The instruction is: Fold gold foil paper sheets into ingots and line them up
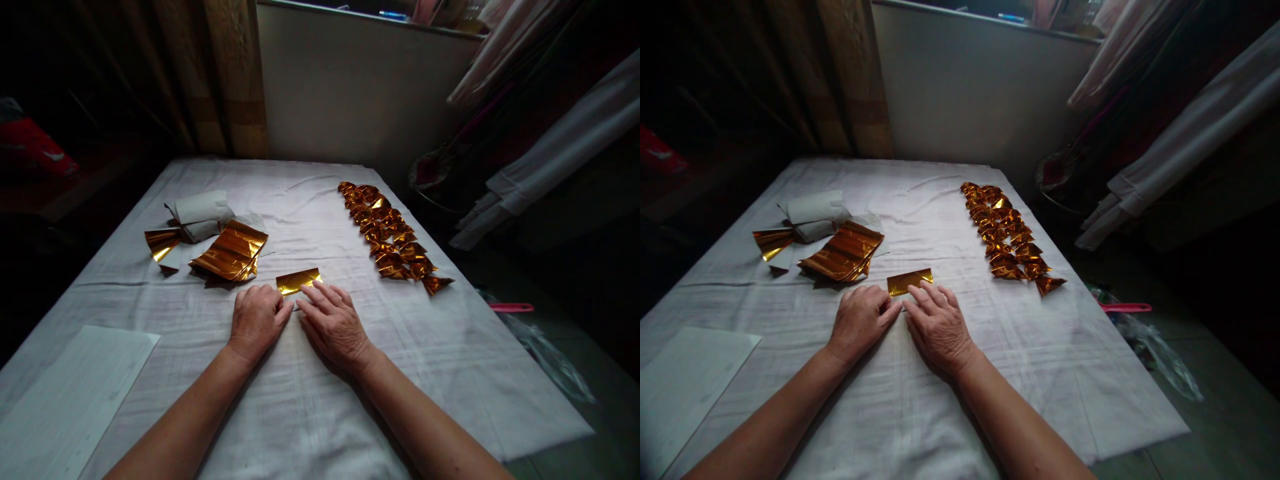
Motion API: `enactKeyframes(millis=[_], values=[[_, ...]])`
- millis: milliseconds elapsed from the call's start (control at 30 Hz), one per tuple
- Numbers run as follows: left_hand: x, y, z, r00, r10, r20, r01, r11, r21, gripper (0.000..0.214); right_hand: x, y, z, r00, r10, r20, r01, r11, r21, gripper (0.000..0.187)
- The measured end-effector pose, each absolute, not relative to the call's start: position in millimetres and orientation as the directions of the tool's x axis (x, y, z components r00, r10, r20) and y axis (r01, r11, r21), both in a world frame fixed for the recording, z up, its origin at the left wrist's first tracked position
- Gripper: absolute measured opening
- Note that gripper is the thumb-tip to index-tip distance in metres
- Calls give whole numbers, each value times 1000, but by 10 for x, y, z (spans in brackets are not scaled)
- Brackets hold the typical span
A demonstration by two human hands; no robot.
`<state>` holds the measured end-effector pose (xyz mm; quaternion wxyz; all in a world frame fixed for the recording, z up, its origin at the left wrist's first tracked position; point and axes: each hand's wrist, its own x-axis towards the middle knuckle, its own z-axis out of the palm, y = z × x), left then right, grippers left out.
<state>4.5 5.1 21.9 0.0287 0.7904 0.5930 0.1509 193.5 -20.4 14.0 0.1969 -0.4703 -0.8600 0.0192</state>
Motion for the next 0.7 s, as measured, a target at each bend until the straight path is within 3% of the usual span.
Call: enactKeyframes(millis=[100,300,533,600,700], values=[[37,45,209,257,942,215,925,-304,227,28,1916,-245,126,-571,804,166,761,594,-259,45],[52,34,235,265,946,187,928,-303,218,27,2070,-253,116,-523,852,-16,828,503,-248,58],[8,17,193,212,946,245,929,-273,250,12,2277,-266,95,-397,917,-35,908,388,-157,60],[18,-15,168,248,910,332,907,-338,249,23,2279,-271,82,-396,918,-21,909,389,-150,61],[93,-86,143,430,801,416,812,-544,210,32,2266,-275,76,-396,918,-10,908,390,-153,62]])
